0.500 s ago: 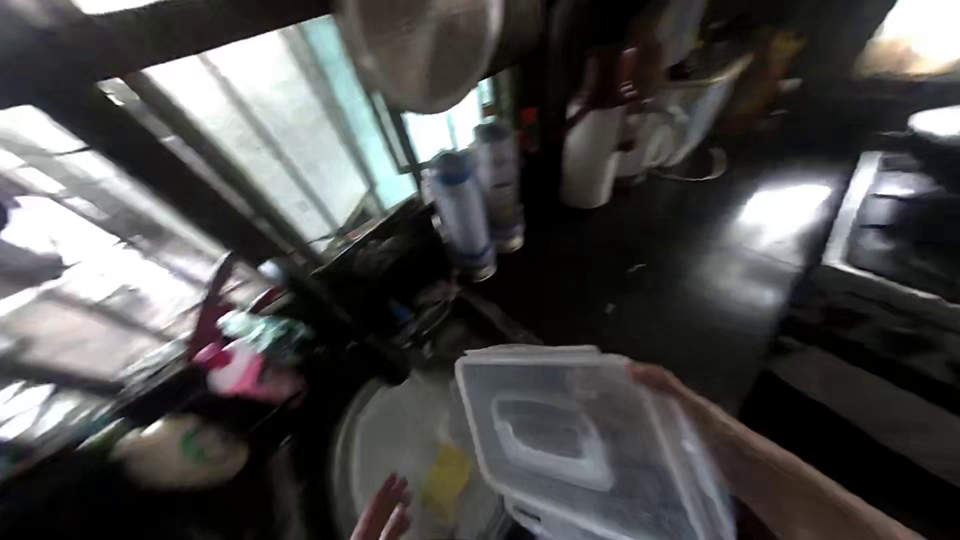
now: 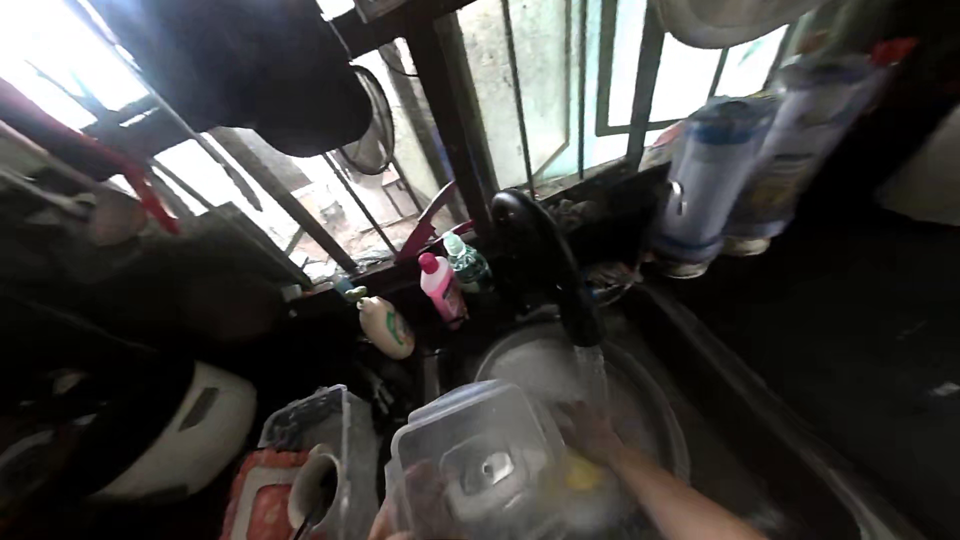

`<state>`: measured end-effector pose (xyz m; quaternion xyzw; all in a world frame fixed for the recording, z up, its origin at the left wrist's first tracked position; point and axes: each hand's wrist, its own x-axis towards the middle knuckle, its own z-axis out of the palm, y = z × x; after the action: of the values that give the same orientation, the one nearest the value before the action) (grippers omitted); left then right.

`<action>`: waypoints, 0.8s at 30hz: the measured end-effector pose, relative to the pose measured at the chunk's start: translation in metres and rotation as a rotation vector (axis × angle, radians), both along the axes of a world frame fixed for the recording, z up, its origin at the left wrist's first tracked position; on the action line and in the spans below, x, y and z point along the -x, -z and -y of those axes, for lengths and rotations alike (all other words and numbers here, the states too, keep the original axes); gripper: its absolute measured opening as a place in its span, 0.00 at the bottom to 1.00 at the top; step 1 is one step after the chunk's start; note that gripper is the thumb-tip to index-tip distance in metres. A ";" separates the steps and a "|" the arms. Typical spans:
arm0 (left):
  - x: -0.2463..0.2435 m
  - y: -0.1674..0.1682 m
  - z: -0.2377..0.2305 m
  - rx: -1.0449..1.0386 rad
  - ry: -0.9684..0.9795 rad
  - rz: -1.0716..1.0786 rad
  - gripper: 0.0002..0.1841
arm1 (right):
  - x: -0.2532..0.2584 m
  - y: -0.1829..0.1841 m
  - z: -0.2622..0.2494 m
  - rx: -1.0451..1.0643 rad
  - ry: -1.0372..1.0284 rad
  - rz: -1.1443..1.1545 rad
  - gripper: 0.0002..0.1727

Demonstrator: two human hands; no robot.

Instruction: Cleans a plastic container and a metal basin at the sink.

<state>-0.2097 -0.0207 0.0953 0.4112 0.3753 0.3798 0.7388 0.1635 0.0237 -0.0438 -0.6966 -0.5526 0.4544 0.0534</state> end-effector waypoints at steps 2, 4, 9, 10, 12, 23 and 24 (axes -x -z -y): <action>0.000 -0.005 0.000 -0.031 -0.017 -0.012 0.41 | 0.039 0.006 0.010 0.081 -0.156 0.048 0.41; -0.002 -0.005 -0.004 -0.040 -0.052 0.007 0.42 | 0.065 0.006 0.028 0.088 -0.240 0.058 0.42; -0.015 0.001 -0.023 -0.034 -0.103 0.075 0.41 | 0.021 0.029 0.038 0.064 0.066 -0.038 0.34; -0.018 0.003 -0.026 -0.036 -0.099 0.088 0.42 | 0.003 0.032 0.036 0.072 0.241 -0.152 0.33; -0.029 0.011 -0.035 -0.032 -0.081 0.108 0.45 | -0.019 0.011 0.024 0.007 0.507 -0.325 0.31; -0.123 0.031 -0.032 0.196 -0.086 0.231 0.41 | 0.053 -0.082 0.004 -0.709 0.042 -0.098 0.35; -0.128 0.035 -0.027 0.199 -0.104 0.244 0.43 | 0.069 -0.082 0.007 -0.790 0.000 -0.077 0.31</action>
<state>-0.0814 0.0061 0.0606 0.2670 0.3393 0.4257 0.7952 0.0945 0.0166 0.0386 -0.6049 -0.6826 0.2323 0.3380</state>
